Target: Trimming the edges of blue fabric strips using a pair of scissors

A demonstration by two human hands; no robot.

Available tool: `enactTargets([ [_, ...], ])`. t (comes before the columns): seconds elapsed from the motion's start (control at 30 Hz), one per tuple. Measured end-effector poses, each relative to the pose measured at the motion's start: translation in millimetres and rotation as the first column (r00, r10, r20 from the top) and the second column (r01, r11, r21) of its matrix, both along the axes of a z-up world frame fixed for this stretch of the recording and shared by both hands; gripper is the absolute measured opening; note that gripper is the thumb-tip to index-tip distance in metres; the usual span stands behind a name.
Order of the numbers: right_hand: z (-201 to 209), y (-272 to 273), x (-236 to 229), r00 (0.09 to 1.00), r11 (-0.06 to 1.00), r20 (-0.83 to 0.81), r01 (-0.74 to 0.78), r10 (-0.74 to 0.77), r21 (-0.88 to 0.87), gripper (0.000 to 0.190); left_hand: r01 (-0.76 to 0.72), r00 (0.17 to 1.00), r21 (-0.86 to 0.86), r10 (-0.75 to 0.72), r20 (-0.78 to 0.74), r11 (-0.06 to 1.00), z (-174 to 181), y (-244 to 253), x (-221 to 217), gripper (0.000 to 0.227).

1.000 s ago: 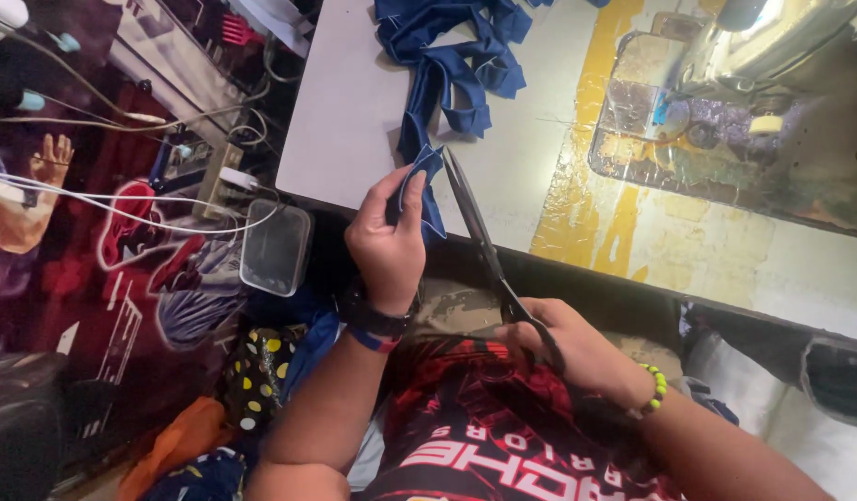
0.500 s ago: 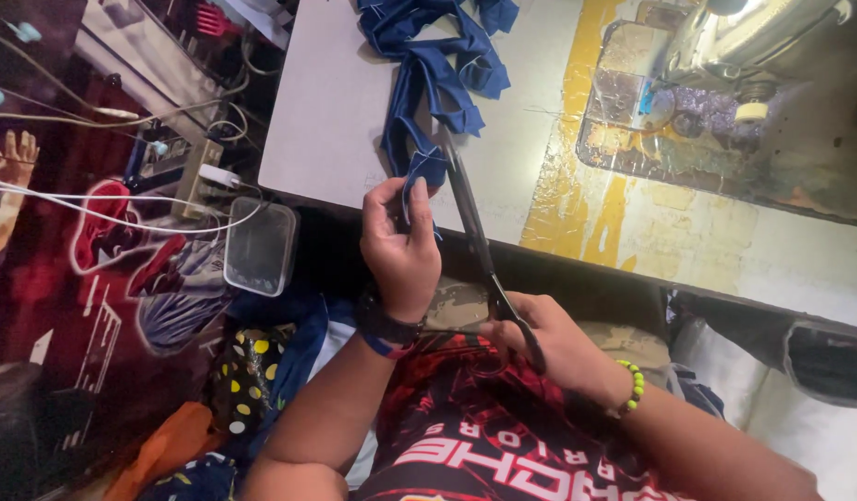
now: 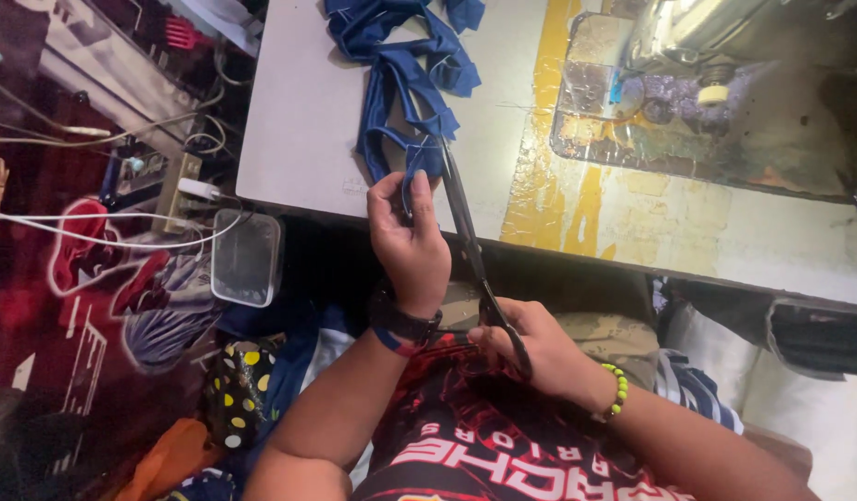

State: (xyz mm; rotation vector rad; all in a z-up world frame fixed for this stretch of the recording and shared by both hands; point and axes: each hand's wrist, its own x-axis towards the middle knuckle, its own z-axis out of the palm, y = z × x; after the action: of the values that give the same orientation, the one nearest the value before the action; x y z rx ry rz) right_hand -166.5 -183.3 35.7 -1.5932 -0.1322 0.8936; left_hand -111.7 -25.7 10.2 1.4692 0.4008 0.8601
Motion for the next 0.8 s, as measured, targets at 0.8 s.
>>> enactTargets([
  [0.8, 8.6, -20.8, 12.8, 0.971, 0.996, 0.220, 0.089, -0.088, 0.004, 0.027, 0.122, 0.992, -0.245, -0.111, 0.058, 0.962, 21.0, 13.2, -3.8, 0.019],
])
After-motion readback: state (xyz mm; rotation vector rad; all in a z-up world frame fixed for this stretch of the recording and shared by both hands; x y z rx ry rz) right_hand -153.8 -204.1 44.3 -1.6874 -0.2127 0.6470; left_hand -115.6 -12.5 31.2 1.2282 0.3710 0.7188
